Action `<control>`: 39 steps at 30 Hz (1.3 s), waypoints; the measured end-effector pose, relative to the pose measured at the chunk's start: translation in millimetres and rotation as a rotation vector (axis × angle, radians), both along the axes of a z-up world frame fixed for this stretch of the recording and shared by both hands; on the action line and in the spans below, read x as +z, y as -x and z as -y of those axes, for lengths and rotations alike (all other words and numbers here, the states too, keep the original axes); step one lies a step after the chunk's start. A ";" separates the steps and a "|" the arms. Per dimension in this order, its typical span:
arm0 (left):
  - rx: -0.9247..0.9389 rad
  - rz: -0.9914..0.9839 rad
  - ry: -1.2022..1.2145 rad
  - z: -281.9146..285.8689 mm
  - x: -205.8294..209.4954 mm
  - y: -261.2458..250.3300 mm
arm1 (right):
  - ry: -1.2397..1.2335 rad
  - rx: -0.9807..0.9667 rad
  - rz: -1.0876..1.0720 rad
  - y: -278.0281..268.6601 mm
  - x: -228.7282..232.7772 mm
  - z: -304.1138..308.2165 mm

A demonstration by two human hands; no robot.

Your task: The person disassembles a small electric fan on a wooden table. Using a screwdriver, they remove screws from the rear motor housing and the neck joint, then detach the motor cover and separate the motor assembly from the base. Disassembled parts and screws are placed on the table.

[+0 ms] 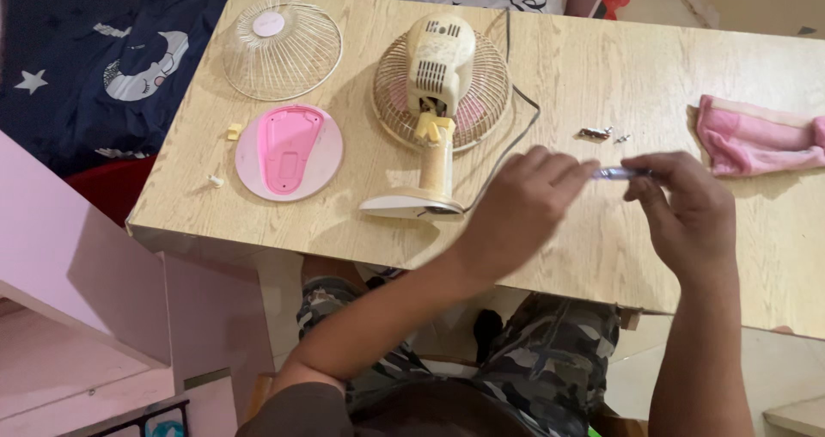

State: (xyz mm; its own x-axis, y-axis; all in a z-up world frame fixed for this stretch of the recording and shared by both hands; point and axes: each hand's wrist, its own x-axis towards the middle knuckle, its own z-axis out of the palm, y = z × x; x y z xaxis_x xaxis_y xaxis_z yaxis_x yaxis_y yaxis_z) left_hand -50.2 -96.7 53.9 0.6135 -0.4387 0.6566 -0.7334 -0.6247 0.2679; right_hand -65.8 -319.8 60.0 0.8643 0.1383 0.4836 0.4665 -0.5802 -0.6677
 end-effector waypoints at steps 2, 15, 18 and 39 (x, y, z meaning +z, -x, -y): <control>-0.004 0.104 0.064 -23.1 10.0 -13.5 | -0.526 0.263 -0.135 -12.7 2.8 -15.8; -0.068 -0.007 0.294 -155.4 47.9 -93.9 | -0.498 0.492 -0.125 -102.4 19.3 -109.5; -0.056 -0.197 0.448 -172.6 30.9 -107.3 | -0.582 0.482 -0.127 -108.9 6.2 -105.0; -0.113 -0.549 0.385 -170.1 -23.1 -118.1 | -0.178 0.283 -0.117 -105.1 1.2 -101.1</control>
